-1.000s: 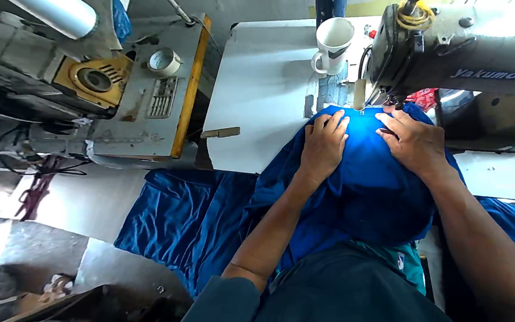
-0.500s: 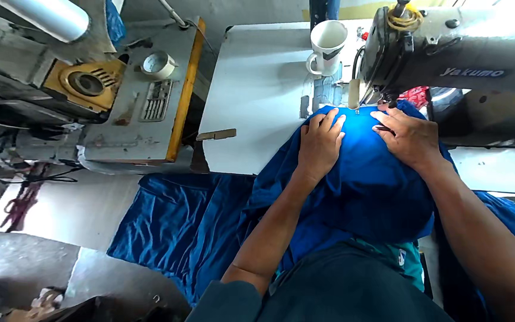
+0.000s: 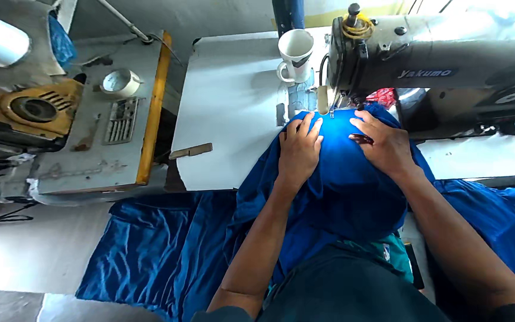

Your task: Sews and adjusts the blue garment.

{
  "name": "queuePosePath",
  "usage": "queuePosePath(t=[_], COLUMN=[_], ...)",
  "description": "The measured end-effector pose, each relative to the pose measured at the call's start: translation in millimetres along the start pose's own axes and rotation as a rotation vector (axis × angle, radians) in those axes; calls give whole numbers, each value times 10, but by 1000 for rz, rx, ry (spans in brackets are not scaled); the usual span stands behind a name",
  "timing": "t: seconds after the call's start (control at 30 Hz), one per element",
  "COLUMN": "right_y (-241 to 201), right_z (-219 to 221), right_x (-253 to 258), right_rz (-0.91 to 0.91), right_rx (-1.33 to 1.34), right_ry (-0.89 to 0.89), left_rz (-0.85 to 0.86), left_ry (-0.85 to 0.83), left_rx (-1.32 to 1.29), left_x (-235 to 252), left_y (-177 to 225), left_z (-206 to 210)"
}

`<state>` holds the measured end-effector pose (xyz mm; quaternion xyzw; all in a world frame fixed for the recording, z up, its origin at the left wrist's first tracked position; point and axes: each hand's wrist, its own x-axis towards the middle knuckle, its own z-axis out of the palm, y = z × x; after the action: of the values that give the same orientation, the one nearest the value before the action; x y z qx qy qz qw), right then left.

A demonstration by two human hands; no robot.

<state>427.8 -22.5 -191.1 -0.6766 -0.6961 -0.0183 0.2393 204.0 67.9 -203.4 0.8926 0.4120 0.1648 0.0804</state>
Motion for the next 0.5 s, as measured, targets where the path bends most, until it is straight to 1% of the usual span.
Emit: queuePosePath(t=[0.1,0.13,0.2,0.27,0.37,0.43,0.5], right_y=[86,129,228,280,222,182,197], right_z=[-121,-165,-209,-169,-100,-10,51], right_x=[61,129,314,499,711,781,797], right_rz=[126,190,282,324,376,356,371], right_rx=[30,9,-15,-26,-47,-110,-168], right_ry=[168,177,119,67,-68,-89,-58], left_rz=[-10,-15,-19,-12,-8,-10,-8], left_ry=[4,2,10,17,17,31,42], left_rx=[-31,-36,-41,-48,-59,-64,-76], left_x=[10,9,4,-22,-57,-53,-50], left_y=[-19,-20,-20,-4,25,10,3], left_z=[18,23,27,1,-46,-28,-21])
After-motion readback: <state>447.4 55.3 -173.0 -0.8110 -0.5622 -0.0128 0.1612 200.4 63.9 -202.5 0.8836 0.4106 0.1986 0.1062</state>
